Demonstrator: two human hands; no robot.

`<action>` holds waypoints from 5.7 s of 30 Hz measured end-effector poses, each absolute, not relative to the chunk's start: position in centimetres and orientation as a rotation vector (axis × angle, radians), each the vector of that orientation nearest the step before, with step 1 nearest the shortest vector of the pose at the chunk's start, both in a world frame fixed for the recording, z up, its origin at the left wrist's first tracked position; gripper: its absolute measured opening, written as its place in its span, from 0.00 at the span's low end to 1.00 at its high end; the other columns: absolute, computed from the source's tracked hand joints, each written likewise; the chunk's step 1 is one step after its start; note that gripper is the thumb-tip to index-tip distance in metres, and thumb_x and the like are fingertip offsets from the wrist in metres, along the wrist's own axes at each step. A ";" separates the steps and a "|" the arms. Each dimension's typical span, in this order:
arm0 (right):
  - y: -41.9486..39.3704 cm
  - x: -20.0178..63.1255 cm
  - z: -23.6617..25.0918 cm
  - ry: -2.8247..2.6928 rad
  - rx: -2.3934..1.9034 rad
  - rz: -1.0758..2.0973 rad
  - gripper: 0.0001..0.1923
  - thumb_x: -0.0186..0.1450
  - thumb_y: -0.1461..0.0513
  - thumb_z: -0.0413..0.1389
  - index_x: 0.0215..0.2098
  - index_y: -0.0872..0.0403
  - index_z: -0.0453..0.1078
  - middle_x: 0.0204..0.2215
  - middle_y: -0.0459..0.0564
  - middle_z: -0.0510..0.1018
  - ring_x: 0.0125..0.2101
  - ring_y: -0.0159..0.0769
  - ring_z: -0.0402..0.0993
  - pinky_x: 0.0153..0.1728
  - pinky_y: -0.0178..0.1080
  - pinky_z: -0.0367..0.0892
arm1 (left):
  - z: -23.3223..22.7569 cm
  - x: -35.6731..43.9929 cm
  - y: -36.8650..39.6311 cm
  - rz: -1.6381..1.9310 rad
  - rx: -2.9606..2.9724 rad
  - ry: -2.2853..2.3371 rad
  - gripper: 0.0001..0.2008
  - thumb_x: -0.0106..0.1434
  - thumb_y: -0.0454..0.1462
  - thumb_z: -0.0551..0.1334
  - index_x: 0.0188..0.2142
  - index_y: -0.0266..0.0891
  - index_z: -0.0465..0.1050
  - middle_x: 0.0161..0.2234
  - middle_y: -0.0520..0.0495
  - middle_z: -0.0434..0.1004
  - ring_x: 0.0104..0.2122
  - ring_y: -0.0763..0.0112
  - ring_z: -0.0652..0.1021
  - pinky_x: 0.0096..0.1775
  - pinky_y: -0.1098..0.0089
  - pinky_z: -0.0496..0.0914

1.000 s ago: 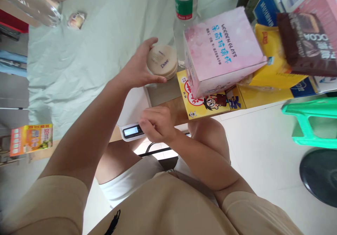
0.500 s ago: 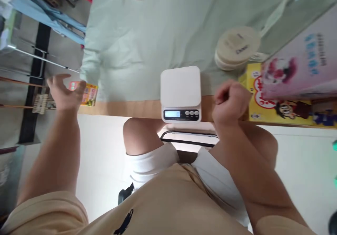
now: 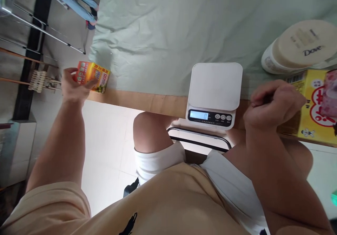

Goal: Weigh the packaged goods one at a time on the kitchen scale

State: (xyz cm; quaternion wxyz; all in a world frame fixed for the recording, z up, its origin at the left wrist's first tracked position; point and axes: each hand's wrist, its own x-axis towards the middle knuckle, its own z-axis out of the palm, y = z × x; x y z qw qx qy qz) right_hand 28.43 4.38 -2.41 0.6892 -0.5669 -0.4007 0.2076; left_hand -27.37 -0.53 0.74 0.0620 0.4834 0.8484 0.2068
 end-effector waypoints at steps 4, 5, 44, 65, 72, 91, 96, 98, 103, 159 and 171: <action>4.2 28.7 -2.4 -0.978 -1.112 0.486 0.27 0.66 0.48 0.50 0.13 0.49 0.58 0.12 0.44 0.53 0.16 0.28 0.50 0.25 0.43 0.43 | 2.6 -23.8 -0.3 0.787 1.384 2.566 0.49 0.38 0.66 0.78 0.55 0.52 0.65 0.48 0.59 0.75 0.45 0.64 0.74 0.54 0.46 0.72; 4.2 28.8 -2.4 -0.981 -1.110 0.495 0.26 0.67 0.50 0.50 0.13 0.50 0.59 0.12 0.44 0.53 0.16 0.28 0.50 0.25 0.43 0.44 | 3.3 -22.4 -0.1 0.823 1.437 2.531 0.47 0.38 0.63 0.78 0.54 0.54 0.67 0.48 0.60 0.76 0.47 0.61 0.74 0.56 0.44 0.72; 4.9 28.8 -2.4 -1.243 -0.927 0.744 0.25 0.76 0.39 0.51 0.42 0.47 0.77 0.39 0.49 0.80 0.43 0.37 0.77 0.47 0.43 0.72 | 8.3 8.1 8.1 0.362 2.230 1.284 0.36 0.53 0.47 0.73 0.61 0.55 0.69 0.65 0.48 0.76 0.61 0.46 0.79 0.62 0.45 0.77; 5.7 29.2 -3.1 -1.097 -1.083 0.543 0.19 0.72 0.44 0.49 0.38 0.46 0.73 0.34 0.48 0.72 0.35 0.38 0.72 0.38 0.44 0.66 | -1.5 5.5 6.6 1.421 1.530 1.865 0.35 0.76 0.66 0.43 0.23 0.44 0.45 0.20 0.51 0.51 0.25 0.68 0.68 0.33 0.59 0.62; 5.7 29.4 -3.6 -1.125 -1.056 0.482 0.22 0.73 0.43 0.48 0.38 0.49 0.72 0.33 0.47 0.70 0.33 0.35 0.72 0.36 0.42 0.66 | -2.0 4.3 8.4 1.557 1.745 1.234 0.08 0.75 0.35 0.65 0.36 0.44 0.75 0.36 0.49 0.76 0.37 0.71 0.76 0.38 0.67 0.68; 4.5 29.0 -3.5 -1.202 -1.012 0.562 0.19 0.73 0.46 0.51 0.40 0.50 0.73 0.35 0.48 0.71 0.36 0.35 0.71 0.39 0.43 0.64 | -2.3 4.4 9.4 1.463 1.683 1.441 0.16 0.66 0.24 0.67 0.26 0.42 0.71 0.37 0.49 0.78 0.39 0.68 0.77 0.38 0.66 0.70; 4.5 28.9 -3.6 -1.227 -1.025 0.530 0.19 0.74 0.46 0.50 0.40 0.50 0.72 0.35 0.48 0.69 0.36 0.36 0.70 0.38 0.43 0.65 | -2.0 4.9 9.3 1.371 1.665 1.440 0.19 0.76 0.37 0.64 0.26 0.44 0.69 0.21 0.52 0.62 0.24 0.71 0.65 0.30 0.64 0.62; 4.5 29.0 -3.7 -1.249 -1.027 0.521 0.18 0.74 0.46 0.49 0.41 0.50 0.71 0.35 0.48 0.68 0.36 0.37 0.70 0.39 0.43 0.65 | -2.0 5.1 9.5 1.384 1.699 1.430 0.21 0.76 0.49 0.64 0.28 0.44 0.69 0.23 0.53 0.61 0.24 0.72 0.64 0.30 0.65 0.62; 4.5 29.1 -3.8 -1.257 -0.997 0.546 0.18 0.75 0.46 0.50 0.42 0.49 0.72 0.36 0.47 0.68 0.37 0.35 0.70 0.39 0.43 0.65 | -2.7 4.8 10.2 1.566 1.771 1.443 0.26 0.71 0.63 0.64 0.36 0.44 0.72 0.24 0.56 0.55 0.24 0.74 0.60 0.30 0.67 0.58; 3.6 29.6 -2.5 -1.376 -1.167 0.363 0.16 0.73 0.47 0.45 0.41 0.45 0.68 0.37 0.50 0.71 0.38 0.43 0.73 0.40 0.49 0.69 | -2.4 4.9 9.8 1.485 1.509 1.563 0.06 0.67 0.33 0.63 0.37 0.48 0.76 0.42 0.50 0.81 0.33 0.70 0.79 0.40 0.65 0.75; 6.3 27.7 7.5 -2.571 -1.377 0.406 0.39 0.62 0.51 0.67 0.70 0.46 0.65 0.73 0.62 0.64 0.70 0.64 0.64 0.68 0.66 0.62 | -0.6 4.5 9.5 1.337 1.409 1.483 0.12 0.58 0.25 0.56 0.27 0.42 0.73 0.22 0.54 0.72 0.22 0.74 0.68 0.28 0.69 0.63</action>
